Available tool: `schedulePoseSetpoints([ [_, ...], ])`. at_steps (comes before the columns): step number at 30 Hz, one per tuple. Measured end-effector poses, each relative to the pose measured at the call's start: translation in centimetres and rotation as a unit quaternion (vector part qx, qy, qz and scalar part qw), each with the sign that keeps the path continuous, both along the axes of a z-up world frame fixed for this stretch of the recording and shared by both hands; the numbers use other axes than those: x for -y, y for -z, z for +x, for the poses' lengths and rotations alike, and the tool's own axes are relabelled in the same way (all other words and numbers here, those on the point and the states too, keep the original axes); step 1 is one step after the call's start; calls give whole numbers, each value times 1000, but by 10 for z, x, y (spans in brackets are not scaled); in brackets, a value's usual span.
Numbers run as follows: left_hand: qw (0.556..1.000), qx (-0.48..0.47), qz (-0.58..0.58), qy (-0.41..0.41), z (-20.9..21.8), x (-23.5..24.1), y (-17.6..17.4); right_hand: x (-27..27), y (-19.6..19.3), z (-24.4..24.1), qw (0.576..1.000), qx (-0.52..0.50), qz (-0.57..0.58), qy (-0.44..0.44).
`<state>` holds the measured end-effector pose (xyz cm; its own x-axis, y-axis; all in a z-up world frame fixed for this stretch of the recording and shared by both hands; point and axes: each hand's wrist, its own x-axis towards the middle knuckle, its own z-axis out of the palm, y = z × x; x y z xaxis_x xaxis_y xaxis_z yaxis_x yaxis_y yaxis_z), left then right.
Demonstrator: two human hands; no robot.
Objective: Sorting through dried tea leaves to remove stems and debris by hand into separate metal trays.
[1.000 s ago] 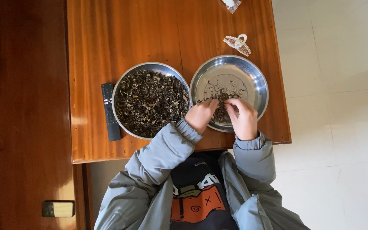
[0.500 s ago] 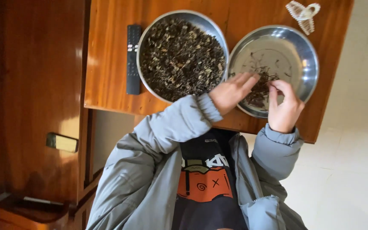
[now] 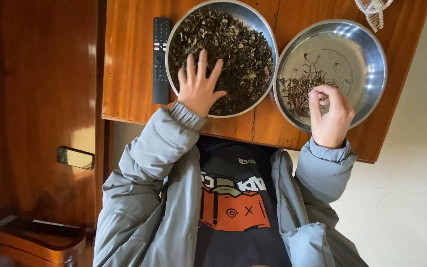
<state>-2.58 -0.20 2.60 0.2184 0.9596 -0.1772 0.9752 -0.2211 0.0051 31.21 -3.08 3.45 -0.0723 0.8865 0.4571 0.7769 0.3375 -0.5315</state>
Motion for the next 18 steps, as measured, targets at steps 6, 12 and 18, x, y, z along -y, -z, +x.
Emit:
schedulePoseSetpoints([
  [6,997,-14,60,42,16,-9,62,6,-23,-14,999,22,-40,-19],
  [12,994,-13,83,65,26,35,38,3,-23,-16,999,12,-44,-26],
  [18,988,7,137,72,37,28,49,5,-23,-20,998,14,-51,-30],
])
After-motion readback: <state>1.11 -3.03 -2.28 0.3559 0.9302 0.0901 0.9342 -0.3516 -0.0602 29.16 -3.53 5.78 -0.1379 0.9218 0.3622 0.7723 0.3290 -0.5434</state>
